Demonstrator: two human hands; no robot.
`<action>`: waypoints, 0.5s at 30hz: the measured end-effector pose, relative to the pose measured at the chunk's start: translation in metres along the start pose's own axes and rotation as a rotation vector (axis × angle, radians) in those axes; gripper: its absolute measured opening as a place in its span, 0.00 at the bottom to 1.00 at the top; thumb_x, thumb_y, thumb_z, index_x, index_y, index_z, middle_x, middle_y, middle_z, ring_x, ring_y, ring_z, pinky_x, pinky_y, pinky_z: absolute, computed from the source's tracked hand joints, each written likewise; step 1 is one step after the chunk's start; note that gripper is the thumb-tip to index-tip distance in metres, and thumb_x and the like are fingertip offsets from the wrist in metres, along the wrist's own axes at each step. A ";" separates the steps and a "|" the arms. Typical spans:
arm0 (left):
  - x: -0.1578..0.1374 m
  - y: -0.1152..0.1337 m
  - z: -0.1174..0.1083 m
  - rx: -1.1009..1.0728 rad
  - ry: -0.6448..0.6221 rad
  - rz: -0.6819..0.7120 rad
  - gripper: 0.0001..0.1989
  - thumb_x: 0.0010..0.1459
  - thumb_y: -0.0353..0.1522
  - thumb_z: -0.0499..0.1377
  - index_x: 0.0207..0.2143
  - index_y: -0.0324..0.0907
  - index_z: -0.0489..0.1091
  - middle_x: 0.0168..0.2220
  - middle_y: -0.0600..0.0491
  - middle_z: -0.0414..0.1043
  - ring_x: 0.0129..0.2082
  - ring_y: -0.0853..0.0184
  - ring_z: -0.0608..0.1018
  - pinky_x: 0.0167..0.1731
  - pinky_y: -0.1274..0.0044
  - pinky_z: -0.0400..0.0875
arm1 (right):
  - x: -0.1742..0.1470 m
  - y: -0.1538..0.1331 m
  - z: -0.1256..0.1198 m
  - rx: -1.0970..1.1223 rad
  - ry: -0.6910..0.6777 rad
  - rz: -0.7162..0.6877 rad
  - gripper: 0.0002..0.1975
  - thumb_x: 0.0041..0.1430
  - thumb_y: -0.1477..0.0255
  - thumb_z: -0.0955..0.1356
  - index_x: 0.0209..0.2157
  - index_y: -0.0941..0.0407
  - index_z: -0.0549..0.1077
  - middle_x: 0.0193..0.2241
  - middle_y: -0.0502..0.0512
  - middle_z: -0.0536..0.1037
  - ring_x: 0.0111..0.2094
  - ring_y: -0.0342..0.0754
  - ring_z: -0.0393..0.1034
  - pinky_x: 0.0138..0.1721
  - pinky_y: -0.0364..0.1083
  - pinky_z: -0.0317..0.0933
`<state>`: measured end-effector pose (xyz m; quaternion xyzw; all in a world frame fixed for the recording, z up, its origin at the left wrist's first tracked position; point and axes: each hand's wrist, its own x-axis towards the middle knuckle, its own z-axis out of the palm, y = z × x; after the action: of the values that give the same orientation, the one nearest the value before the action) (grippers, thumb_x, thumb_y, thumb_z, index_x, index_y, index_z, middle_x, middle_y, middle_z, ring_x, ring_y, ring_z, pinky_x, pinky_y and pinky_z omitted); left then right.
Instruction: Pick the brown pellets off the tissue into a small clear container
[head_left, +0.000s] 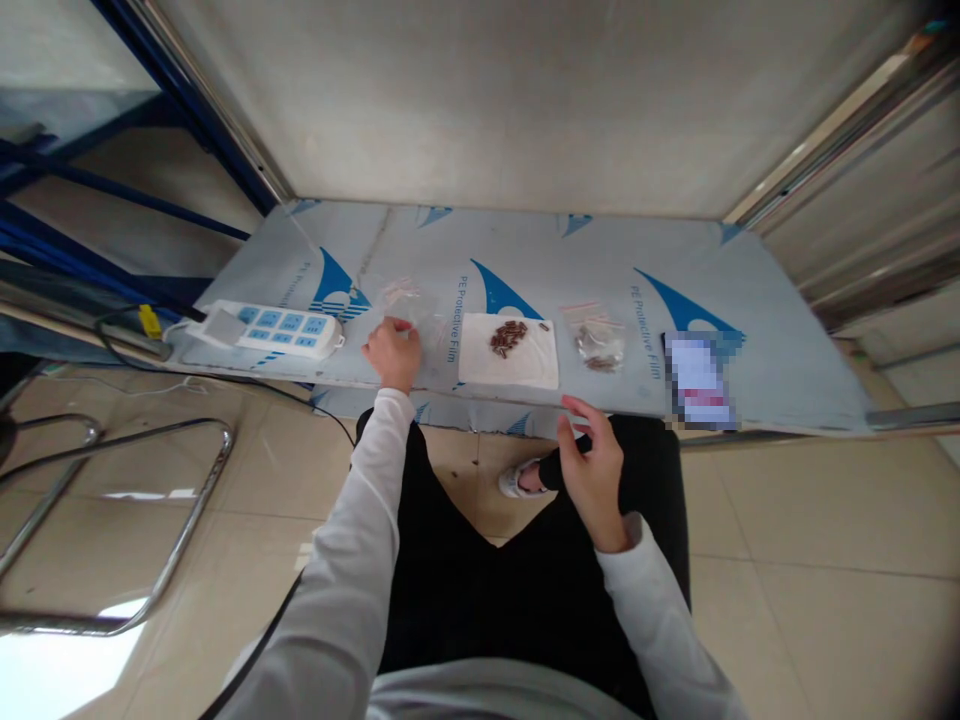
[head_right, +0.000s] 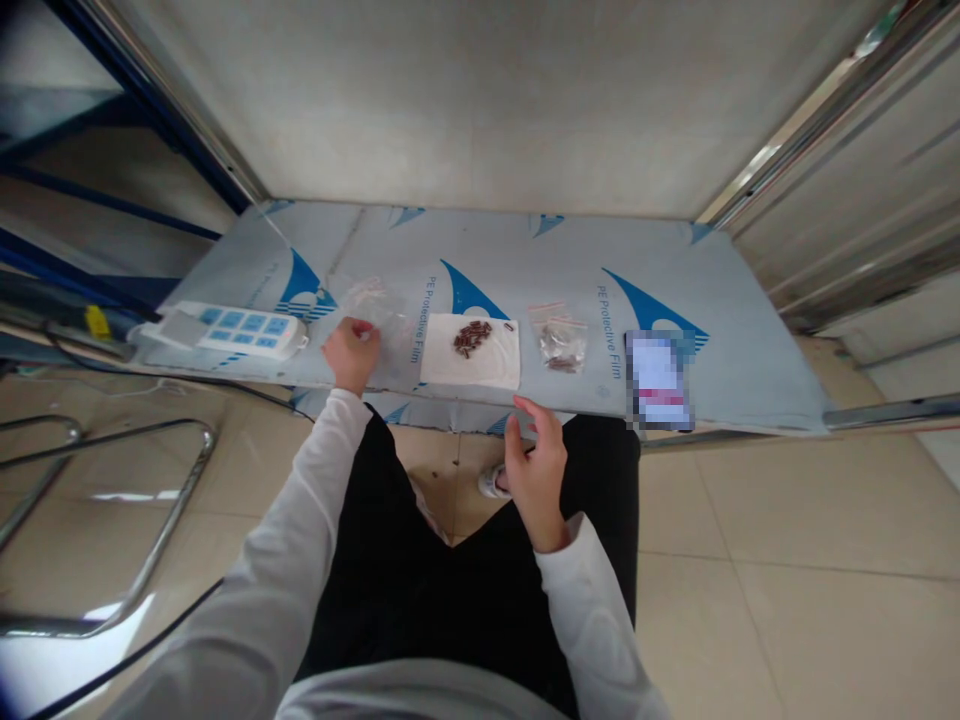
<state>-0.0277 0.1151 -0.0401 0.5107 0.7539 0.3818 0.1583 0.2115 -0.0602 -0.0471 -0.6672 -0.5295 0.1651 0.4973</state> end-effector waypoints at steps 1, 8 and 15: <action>-0.002 0.001 -0.005 -0.026 0.003 0.007 0.03 0.53 0.28 0.61 0.32 0.39 0.69 0.35 0.45 0.74 0.44 0.52 0.77 0.51 0.58 0.63 | 0.002 -0.003 0.001 0.018 -0.012 0.011 0.13 0.62 0.66 0.65 0.46 0.54 0.72 0.46 0.61 0.77 0.47 0.55 0.72 0.48 0.57 0.67; -0.079 0.022 -0.032 -0.980 -0.122 -0.241 0.17 0.46 0.37 0.67 0.33 0.42 0.64 0.27 0.57 0.73 0.28 0.72 0.78 0.33 0.78 0.71 | 0.032 -0.054 0.032 0.318 -0.304 0.232 0.24 0.57 0.56 0.69 0.50 0.57 0.72 0.46 0.63 0.79 0.44 0.53 0.75 0.44 0.51 0.70; -0.139 0.020 -0.044 -0.974 -0.201 -0.430 0.23 0.40 0.37 0.71 0.37 0.41 0.66 0.33 0.54 0.75 0.30 0.70 0.78 0.34 0.76 0.71 | 0.029 -0.072 0.029 0.443 -0.452 0.300 0.17 0.55 0.58 0.71 0.36 0.57 0.79 0.32 0.56 0.82 0.34 0.50 0.77 0.38 0.48 0.70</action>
<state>0.0169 -0.0233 -0.0174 0.2464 0.5586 0.5951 0.5227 0.1615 -0.0247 0.0091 -0.5601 -0.4735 0.4909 0.4703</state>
